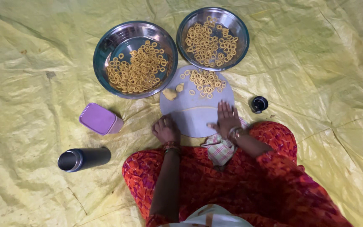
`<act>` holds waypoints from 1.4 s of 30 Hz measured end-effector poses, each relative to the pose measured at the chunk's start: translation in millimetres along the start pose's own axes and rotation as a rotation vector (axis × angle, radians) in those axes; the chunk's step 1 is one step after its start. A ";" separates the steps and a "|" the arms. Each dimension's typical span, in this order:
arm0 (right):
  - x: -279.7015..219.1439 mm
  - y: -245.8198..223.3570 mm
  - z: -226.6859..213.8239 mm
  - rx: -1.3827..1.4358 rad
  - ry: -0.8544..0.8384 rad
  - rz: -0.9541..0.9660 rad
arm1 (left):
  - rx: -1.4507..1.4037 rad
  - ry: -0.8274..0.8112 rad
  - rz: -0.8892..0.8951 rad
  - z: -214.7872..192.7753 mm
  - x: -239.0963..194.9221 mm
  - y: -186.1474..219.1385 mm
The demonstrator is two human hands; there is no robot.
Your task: The person sits on a yellow tarp and rolls small pieces of dough into thin ropes on a grey board. They then join the ends to form rings and place them into metal bowls. The process is repeated continuously.
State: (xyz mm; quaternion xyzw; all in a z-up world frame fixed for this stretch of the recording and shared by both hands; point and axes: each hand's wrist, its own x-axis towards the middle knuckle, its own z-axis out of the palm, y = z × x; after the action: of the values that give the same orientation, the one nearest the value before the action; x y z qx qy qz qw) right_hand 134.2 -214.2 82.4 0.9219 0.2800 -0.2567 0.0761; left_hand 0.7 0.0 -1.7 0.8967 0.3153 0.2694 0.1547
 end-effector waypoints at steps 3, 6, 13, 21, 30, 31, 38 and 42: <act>-24.5 -1.5 4.6 0.001 -0.129 -0.023 | -0.009 -0.005 -0.003 2.0 2.2 2.6; -15.6 6.1 -1.7 0.045 -0.144 0.015 | -0.021 -0.012 0.010 2.3 1.9 5.0; 13.1 26.7 2.1 0.077 0.043 0.005 | -0.005 -0.037 -0.021 0.2 2.4 2.6; 11.3 30.0 5.4 0.091 -0.015 0.040 | -0.039 -0.060 0.000 2.3 0.9 5.2; -16.0 27.8 15.2 0.015 -0.105 -0.012 | 0.045 -0.073 0.001 10.1 0.8 -1.1; -14.8 28.2 12.1 0.012 -0.113 -0.006 | 0.036 -0.082 0.002 11.3 1.2 -0.3; 8.6 29.8 -1.0 0.076 0.047 0.138 | 0.023 -0.097 0.054 5.8 -0.1 4.1; -6.5 27.1 13.5 0.058 -0.067 0.075 | 0.009 -0.083 0.066 0.6 1.2 7.4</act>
State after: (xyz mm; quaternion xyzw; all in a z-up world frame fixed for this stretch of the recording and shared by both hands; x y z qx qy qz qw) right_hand 138.8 -243.7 74.1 0.9244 0.2350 -0.2925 0.0683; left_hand 5.4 -4.8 1.6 0.9177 0.2802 0.2354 0.1548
